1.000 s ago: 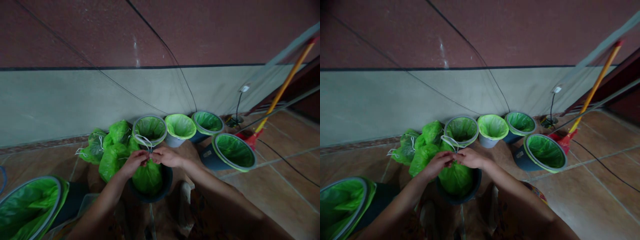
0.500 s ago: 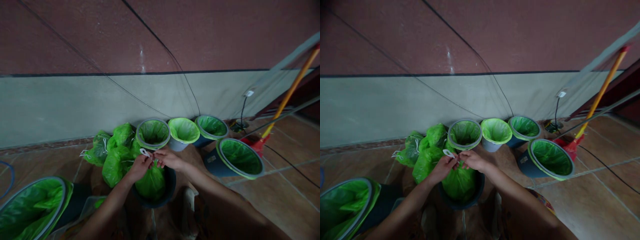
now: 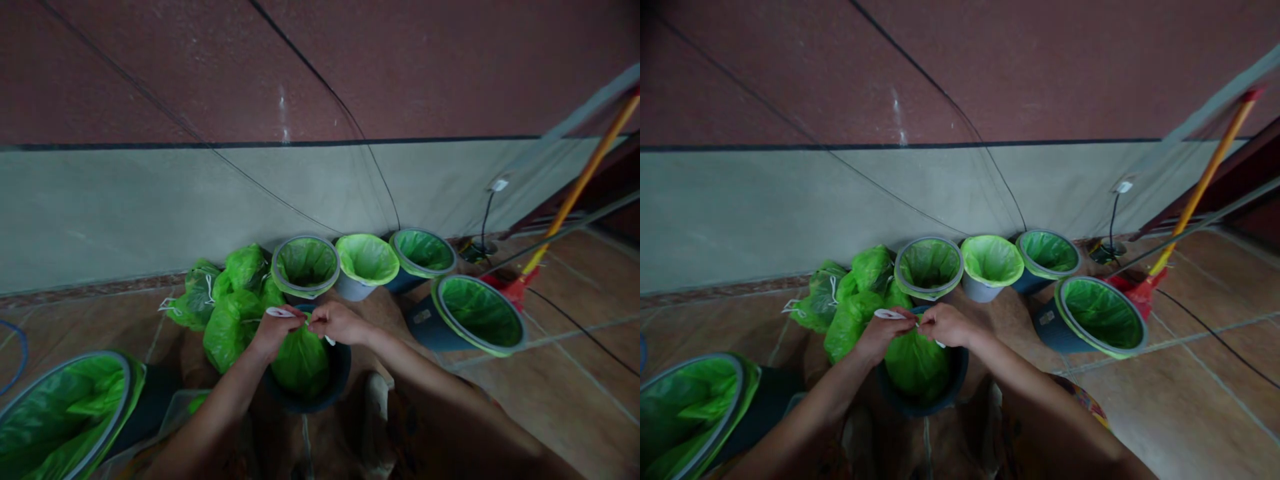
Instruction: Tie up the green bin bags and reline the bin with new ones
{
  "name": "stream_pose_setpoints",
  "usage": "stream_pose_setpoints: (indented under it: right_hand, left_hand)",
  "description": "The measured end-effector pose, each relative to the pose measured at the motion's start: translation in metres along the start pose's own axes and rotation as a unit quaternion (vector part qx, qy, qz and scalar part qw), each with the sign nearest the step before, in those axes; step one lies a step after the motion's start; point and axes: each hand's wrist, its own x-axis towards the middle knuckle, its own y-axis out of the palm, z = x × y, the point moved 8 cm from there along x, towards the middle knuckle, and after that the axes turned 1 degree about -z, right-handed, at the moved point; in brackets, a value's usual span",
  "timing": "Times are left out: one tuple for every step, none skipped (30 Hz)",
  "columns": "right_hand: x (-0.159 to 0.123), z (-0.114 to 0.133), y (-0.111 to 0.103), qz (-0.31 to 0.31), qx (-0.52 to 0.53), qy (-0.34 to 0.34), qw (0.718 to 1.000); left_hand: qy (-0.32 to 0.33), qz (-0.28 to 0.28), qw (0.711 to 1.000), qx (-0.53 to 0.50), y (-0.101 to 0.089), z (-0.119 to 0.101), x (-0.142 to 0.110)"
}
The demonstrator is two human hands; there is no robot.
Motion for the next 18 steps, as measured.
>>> stream_pose_setpoints:
  right_hand:
    - [0.000, -0.001, 0.002, 0.013, -0.004, 0.001, 1.000]
    - [0.000, -0.002, 0.003, 0.021, -0.009, 0.002, 1.000]
    - [0.000, -0.002, 0.004, 0.027, -0.017, 0.004, 0.999]
    - [0.000, -0.002, 0.004, 0.029, -0.024, 0.006, 0.999]
    - [0.000, -0.002, 0.003, 0.030, -0.031, 0.007, 0.999]
    - [0.000, -0.001, 0.003, 0.030, -0.040, 0.007, 0.999]
    - [0.000, 0.000, 0.002, 0.028, -0.048, 0.007, 0.998]
    - [0.000, 0.000, 0.001, 0.027, -0.053, 0.006, 0.998]
    - [0.000, 0.001, 0.001, 0.026, -0.055, 0.005, 0.998]
    - [0.000, 0.002, 0.001, 0.023, -0.054, 0.004, 0.998]
    - [0.001, 0.002, 0.001, 0.017, -0.052, 0.001, 0.998]
    - [0.001, 0.003, 0.000, 0.005, -0.047, -0.005, 0.999]
    - [0.002, 0.004, 0.000, -0.006, -0.037, -0.011, 0.999]
    - [0.003, 0.005, -0.001, -0.017, -0.025, -0.016, 0.999]
    - [0.003, 0.005, 0.000, -0.023, -0.004, -0.016, 1.000]
    - [0.004, 0.003, 0.002, -0.024, 0.027, -0.010, 0.999]
    - [0.005, 0.001, 0.004, -0.020, 0.067, 0.000, 0.998]
    - [0.006, -0.002, 0.006, -0.014, 0.111, 0.013, 0.994]
  left_hand:
    - [0.027, 0.002, 0.999, 0.031, 0.000, -0.004, 0.001]
    - [0.053, 0.006, 0.997, 0.061, 0.001, -0.007, 0.002]
    - [0.074, 0.012, 0.993, 0.088, 0.002, -0.010, 0.003]
    - [0.091, 0.019, 0.990, 0.110, 0.003, -0.012, 0.003]
    - [0.106, 0.023, 0.986, 0.127, 0.005, -0.014, 0.003]
    - [0.119, 0.022, 0.983, 0.139, 0.006, -0.016, 0.002]
    - [0.133, 0.019, 0.980, 0.150, 0.006, -0.018, 0.001]
    - [0.147, 0.014, 0.976, 0.162, 0.007, -0.021, 0.000]
    - [0.159, 0.008, 0.972, 0.173, 0.007, -0.022, -0.002]
    - [0.166, 0.000, 0.970, 0.179, 0.007, -0.022, -0.003]
    - [0.169, -0.006, 0.969, 0.181, 0.008, -0.022, -0.004]
    - [0.169, -0.009, 0.969, 0.181, 0.009, -0.021, -0.005]
    - [0.165, -0.010, 0.971, 0.173, 0.010, -0.019, -0.005]
    - [0.159, -0.011, 0.975, 0.156, 0.010, -0.016, -0.005]
    - [0.151, -0.009, 0.979, 0.134, 0.012, -0.014, -0.005]
    - [0.142, -0.007, 0.984, 0.111, 0.013, -0.011, -0.005]
    - [0.135, -0.008, 0.986, 0.095, 0.013, -0.009, -0.005]
    - [0.131, -0.015, 0.987, 0.087, 0.013, -0.009, -0.005]
